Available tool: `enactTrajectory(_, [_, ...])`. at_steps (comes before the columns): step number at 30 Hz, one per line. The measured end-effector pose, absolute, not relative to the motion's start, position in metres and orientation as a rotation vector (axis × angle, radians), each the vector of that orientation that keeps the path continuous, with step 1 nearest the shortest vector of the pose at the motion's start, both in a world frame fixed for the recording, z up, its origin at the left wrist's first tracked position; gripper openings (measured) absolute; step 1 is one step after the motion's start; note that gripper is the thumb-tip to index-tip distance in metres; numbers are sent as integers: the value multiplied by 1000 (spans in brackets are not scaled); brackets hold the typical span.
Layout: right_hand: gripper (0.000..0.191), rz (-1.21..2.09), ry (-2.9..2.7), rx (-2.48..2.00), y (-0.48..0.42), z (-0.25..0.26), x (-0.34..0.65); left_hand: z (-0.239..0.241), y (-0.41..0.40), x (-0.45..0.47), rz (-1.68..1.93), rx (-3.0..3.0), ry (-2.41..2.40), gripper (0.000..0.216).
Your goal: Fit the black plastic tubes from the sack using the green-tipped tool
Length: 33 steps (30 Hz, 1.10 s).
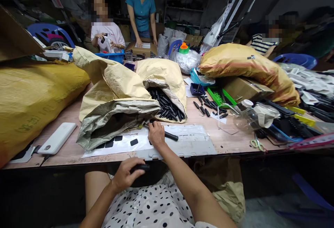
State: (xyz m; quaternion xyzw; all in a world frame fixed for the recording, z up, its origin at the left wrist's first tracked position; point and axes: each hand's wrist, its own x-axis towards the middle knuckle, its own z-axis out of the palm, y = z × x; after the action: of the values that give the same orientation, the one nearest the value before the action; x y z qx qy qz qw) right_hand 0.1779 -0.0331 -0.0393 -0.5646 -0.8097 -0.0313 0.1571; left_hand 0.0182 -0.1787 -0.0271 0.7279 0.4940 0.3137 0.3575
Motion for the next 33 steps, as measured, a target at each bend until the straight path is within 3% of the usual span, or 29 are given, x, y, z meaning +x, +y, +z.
enactTrajectory(7, [33,-59,-2324,-1628,-33,-36,177,-75,-193,42,114,1546,1620,28])
enactTrajectory(14, [31,-80,-2317,-1615,-32,-38,177,-97,-185,43,-15,1493,1620,45])
enactTrajectory(20, [31,-106,-2300,-1597,-31,-42,179,-39,-191,25,32,1618,1326,33])
enactTrajectory(25, [31,-131,-2280,-1594,-31,-45,180,16,-173,-9,340,1471,1228,34])
enactTrajectory(30, [29,-154,-2284,-1577,-30,-47,181,20,-119,-49,816,1634,2044,30])
enactTrajectory(33, [27,-154,-2289,-1571,-30,-47,181,7,-86,-63,652,1546,2525,35])
